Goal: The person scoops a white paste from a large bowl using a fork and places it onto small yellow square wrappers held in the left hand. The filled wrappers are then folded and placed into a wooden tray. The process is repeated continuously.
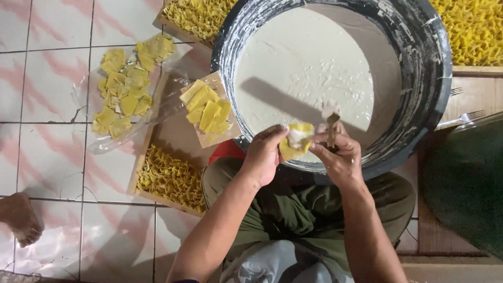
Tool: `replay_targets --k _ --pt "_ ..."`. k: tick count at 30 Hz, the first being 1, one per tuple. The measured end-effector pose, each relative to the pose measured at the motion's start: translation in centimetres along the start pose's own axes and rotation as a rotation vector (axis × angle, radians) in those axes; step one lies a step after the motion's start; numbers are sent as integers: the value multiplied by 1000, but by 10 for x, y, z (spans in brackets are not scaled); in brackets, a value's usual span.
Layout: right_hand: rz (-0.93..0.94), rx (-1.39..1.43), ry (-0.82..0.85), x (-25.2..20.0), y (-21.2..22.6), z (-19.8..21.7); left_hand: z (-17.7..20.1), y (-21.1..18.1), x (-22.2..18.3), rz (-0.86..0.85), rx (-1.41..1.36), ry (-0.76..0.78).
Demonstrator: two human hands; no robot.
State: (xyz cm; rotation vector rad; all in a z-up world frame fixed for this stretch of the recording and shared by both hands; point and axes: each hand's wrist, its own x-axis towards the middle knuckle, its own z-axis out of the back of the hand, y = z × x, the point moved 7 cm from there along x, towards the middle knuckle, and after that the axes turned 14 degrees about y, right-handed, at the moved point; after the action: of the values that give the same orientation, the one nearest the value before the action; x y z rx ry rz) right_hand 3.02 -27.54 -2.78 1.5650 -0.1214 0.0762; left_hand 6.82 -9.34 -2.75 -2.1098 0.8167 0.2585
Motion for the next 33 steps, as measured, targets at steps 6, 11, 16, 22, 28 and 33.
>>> replay_targets --k 6,11,16,22,28,33 --pt "24 257 -29 -3 12 -1 -11 -10 -23 17 120 245" --pt "67 168 -56 -6 33 3 -27 -35 -49 -267 401 270" --pt "224 52 26 -2 77 -18 -36 -54 -54 -601 803 169" --pt "316 -36 73 -2 93 -28 -53 -45 -55 -798 1177 245" --pt "276 -48 -13 -12 75 -22 -61 -47 -63 -894 1334 260" --pt "261 21 -4 -17 64 -22 -50 -40 -60 -925 1349 290"
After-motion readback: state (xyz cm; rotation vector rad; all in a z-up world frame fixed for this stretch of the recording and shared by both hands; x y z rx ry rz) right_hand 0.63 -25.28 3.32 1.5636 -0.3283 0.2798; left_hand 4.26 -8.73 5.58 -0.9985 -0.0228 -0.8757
